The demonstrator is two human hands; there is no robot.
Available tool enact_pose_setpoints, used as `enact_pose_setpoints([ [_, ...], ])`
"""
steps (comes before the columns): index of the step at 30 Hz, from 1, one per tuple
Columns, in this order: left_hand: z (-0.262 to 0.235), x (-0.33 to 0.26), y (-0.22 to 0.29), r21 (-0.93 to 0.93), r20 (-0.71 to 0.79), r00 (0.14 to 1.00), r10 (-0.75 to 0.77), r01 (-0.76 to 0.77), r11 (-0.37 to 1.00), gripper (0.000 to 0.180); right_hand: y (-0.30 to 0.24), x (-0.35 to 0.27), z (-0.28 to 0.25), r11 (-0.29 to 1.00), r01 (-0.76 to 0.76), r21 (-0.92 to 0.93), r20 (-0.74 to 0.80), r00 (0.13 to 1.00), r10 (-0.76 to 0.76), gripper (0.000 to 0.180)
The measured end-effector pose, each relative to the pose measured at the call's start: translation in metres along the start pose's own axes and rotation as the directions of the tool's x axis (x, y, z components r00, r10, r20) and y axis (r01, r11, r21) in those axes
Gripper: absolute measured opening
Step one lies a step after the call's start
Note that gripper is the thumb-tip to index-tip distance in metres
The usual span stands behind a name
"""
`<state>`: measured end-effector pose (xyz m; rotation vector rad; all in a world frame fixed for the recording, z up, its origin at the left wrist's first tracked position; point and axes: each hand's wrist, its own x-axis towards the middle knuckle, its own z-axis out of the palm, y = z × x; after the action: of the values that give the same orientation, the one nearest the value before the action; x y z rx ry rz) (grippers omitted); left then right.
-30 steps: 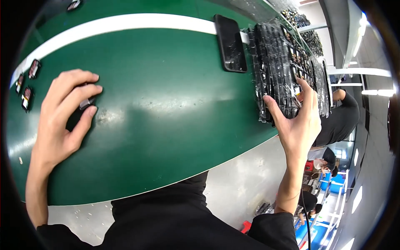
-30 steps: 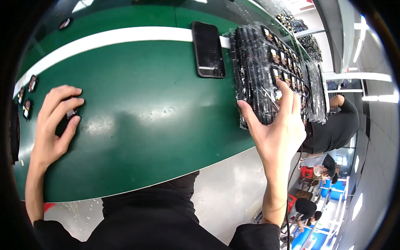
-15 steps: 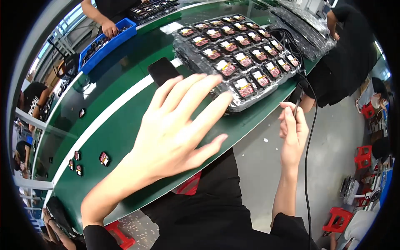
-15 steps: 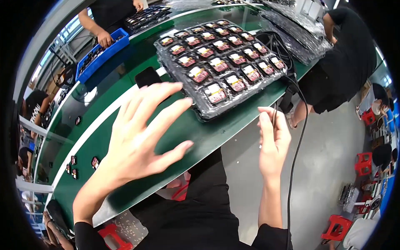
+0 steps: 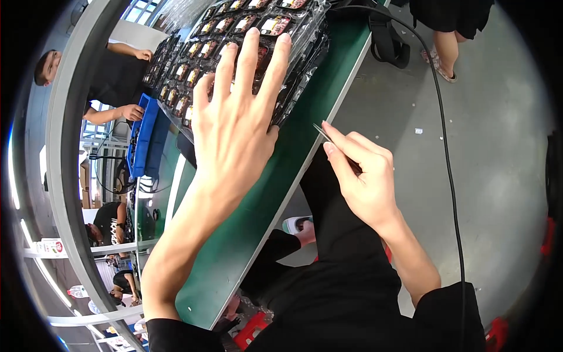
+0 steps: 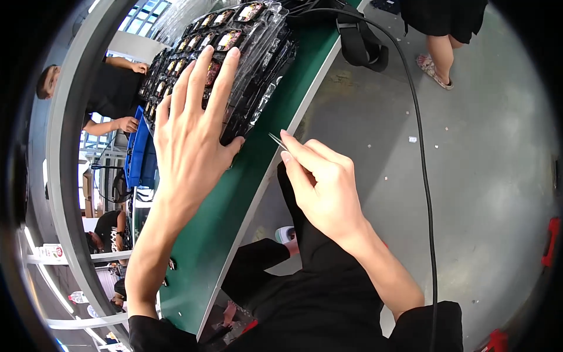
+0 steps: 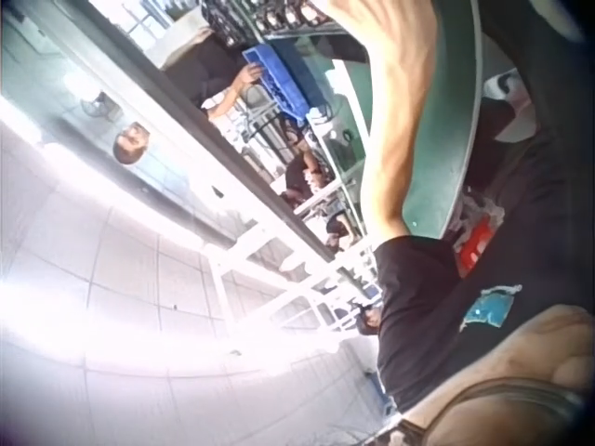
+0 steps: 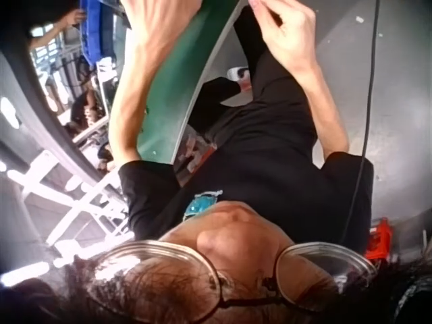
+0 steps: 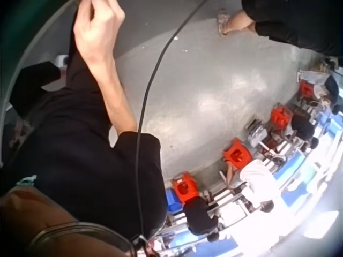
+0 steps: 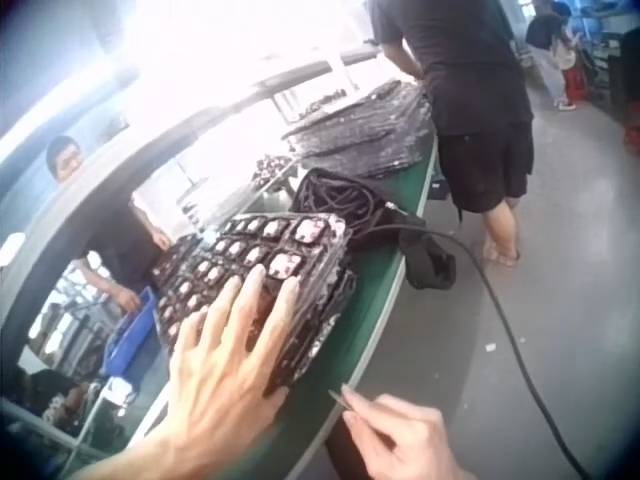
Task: Assembling small electronic modules using tweezers at a workshop station.
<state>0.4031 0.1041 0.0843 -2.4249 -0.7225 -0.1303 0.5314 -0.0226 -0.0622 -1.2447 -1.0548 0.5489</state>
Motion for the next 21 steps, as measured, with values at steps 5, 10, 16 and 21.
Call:
enact_pose_setpoints([
  [5, -0.006, 0.002, -0.005, -0.028, -0.009, 1.0, 0.01, -0.011, 1.0, 0.124, -0.009, 0.011, -0.001, 0.996, -0.021, 0.086, 0.024, 1.0, 0.019, 0.026],
  [10, -0.007, 0.001, -0.011, -0.017, -0.009, 1.0, 0.019, -0.019, 1.0, 0.125, -0.001, 0.023, 0.005, 0.983, 0.127, -0.129, 0.091, 0.989, -0.116, 0.017],
  [16, -0.002, 0.002, -0.012, -0.012, -0.017, 0.999, 0.027, -0.027, 1.0, 0.126, 0.009, 0.043, 0.025, 0.888, 0.311, -0.338, 0.109, 0.951, -0.291, 0.012],
  [21, -0.003, 0.001, -0.012, -0.025, -0.009, 1.0, 0.023, -0.023, 0.999, 0.128, 0.005, 0.042, 0.027, 0.901, 0.274, -0.335, 0.048, 0.961, -0.274, 0.013],
])
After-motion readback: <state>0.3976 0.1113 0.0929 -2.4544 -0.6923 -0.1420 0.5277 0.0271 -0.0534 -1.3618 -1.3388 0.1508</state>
